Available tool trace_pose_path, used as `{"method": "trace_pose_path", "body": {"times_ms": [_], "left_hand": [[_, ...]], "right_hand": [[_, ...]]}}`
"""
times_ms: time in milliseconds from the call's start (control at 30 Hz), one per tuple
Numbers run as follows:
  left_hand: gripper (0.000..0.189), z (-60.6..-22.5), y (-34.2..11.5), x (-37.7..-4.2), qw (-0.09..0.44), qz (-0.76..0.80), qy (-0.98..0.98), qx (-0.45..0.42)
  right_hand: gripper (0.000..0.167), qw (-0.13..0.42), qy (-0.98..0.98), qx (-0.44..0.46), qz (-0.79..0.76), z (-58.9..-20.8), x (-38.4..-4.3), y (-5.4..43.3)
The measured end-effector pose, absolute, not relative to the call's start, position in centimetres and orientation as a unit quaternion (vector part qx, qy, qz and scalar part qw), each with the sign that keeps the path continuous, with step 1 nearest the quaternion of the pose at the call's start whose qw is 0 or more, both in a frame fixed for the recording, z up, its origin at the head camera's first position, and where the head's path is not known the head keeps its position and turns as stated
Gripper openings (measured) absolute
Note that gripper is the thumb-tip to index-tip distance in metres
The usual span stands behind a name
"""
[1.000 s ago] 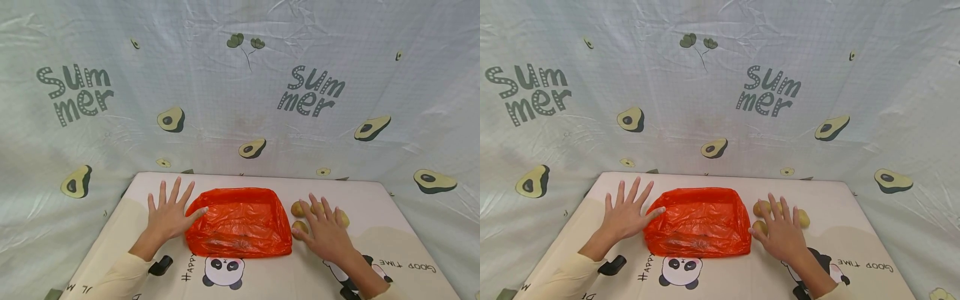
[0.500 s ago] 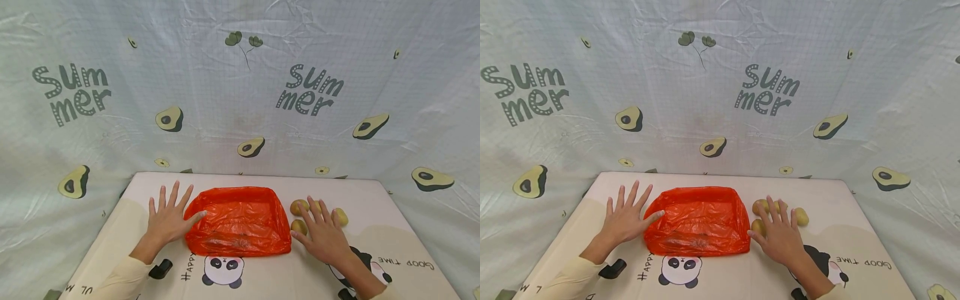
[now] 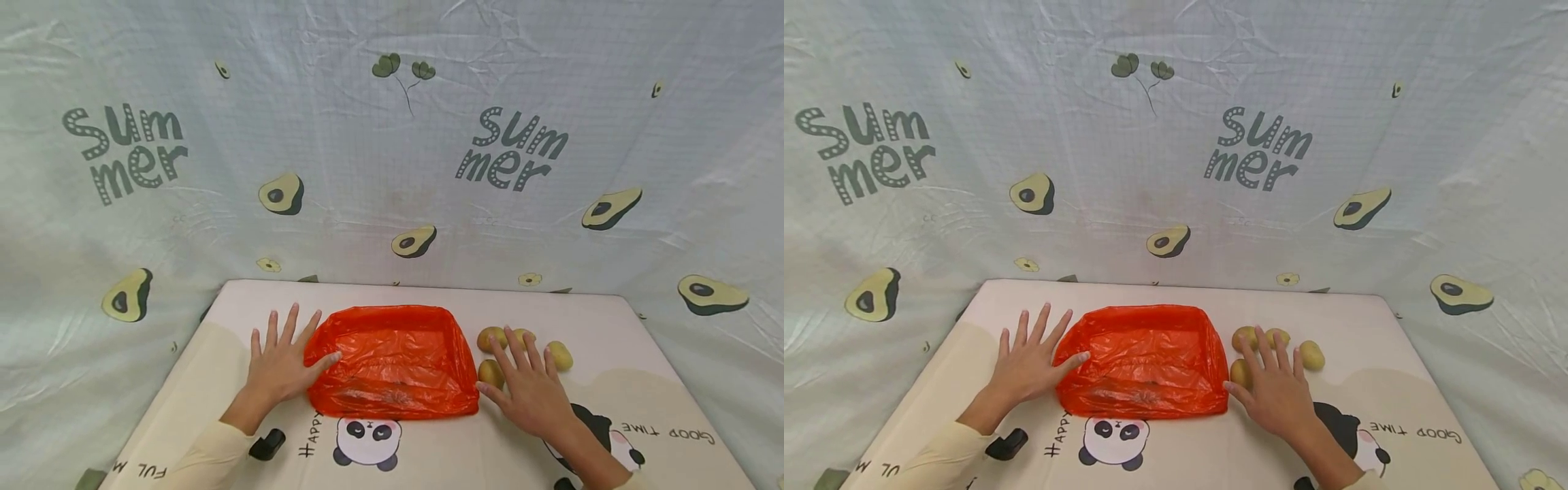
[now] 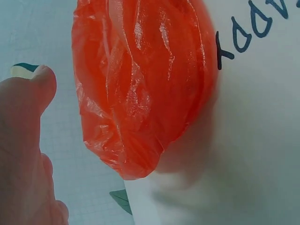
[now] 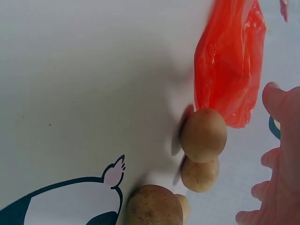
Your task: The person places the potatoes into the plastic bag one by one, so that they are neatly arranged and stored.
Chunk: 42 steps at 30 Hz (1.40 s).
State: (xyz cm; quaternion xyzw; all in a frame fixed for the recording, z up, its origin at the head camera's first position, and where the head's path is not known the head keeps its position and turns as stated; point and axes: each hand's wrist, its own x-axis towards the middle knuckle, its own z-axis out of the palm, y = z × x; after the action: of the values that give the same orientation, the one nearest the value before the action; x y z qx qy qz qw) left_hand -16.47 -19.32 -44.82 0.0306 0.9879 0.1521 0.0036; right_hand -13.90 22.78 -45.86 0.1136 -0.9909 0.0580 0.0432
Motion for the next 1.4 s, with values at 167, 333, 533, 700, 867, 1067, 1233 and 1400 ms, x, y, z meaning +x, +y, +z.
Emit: {"method": "trace_pose_path", "body": {"times_ms": [167,333,533,700,867,1067,1233,1400], "left_hand": [[0.094,-45.1,-19.3,-16.6,-0.001,0.160,0.987,0.033],[0.094,-45.2,-19.3,-16.6,0.005,0.166,0.986,0.032],[0.093,-45.5,-19.2,-16.4,0.010,0.169,0.985,0.038],[0.092,-45.7,-19.1,-16.5,0.004,0.172,0.984,0.046],[0.093,-46.0,-19.2,-16.6,0.009,0.171,0.984,0.047],[0.089,-46.4,-19.3,-16.9,-0.001,0.164,0.985,0.048],[0.088,-46.7,-19.4,-17.0,0.010,0.170,0.984,0.049],[0.087,-46.9,-19.5,-17.1,0.030,0.191,0.980,0.049]], "right_hand": [[0.088,0.041,-0.991,0.111,0.064,-46.0,-13.8,22.8],[0.087,0.040,-0.991,0.109,0.066,-46.1,-13.7,22.8],[0.087,0.039,-0.991,0.107,0.067,-46.4,-13.5,22.8],[0.086,0.036,-0.992,0.104,0.064,-47.0,-13.4,23.0],[0.086,0.036,-0.992,0.104,0.067,-47.4,-13.4,23.0],[0.085,0.046,-0.991,0.106,0.062,-47.6,-13.5,23.0],[0.085,0.048,-0.991,0.108,0.061,-47.6,-13.4,22.9],[0.084,0.047,-0.990,0.112,0.070,-47.6,-13.3,23.2]]}}
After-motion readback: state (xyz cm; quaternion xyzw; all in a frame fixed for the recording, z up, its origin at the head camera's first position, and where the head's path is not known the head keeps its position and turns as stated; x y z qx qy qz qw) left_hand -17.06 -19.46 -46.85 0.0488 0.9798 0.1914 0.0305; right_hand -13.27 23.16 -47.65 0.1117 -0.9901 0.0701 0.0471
